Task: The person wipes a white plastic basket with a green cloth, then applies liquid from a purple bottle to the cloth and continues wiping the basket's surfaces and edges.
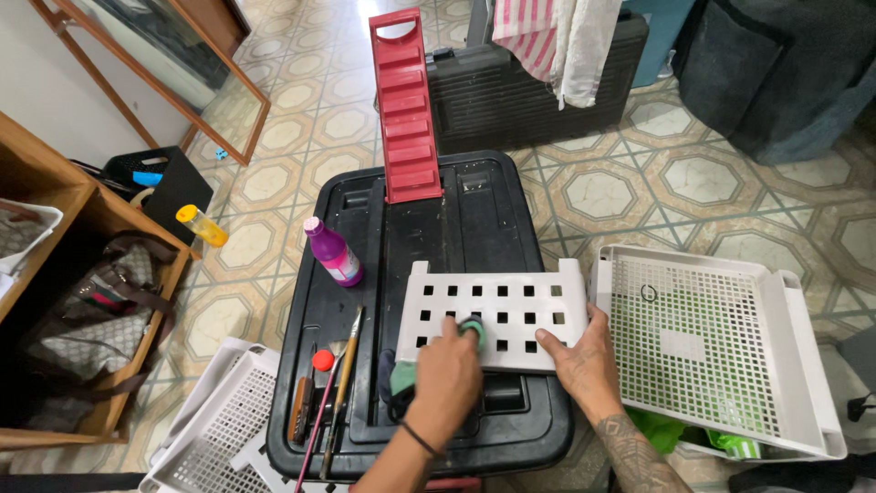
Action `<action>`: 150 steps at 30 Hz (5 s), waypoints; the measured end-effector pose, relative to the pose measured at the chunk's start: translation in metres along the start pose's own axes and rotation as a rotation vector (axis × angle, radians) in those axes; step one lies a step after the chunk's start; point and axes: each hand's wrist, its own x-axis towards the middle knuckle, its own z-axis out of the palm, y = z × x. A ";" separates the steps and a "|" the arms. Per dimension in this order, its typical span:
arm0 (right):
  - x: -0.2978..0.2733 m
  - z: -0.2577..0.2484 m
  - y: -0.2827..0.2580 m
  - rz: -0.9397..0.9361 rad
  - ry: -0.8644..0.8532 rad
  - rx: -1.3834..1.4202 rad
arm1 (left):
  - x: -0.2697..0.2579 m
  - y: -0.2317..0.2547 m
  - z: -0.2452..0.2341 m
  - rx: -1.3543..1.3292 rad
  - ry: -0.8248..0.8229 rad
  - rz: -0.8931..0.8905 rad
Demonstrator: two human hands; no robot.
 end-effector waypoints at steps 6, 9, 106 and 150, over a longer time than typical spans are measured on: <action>-0.001 -0.001 -0.002 0.045 -0.041 -0.004 | 0.006 0.016 0.001 0.005 -0.006 0.036; -0.001 -0.002 -0.004 0.024 -0.026 0.003 | -0.005 0.036 0.006 -0.017 -0.038 0.099; 0.008 0.009 0.014 -0.031 0.020 0.038 | 0.063 -0.082 0.026 0.213 0.182 -0.154; 0.037 0.033 0.108 0.595 -0.240 1.321 | 0.033 0.050 0.002 -0.042 -0.136 0.492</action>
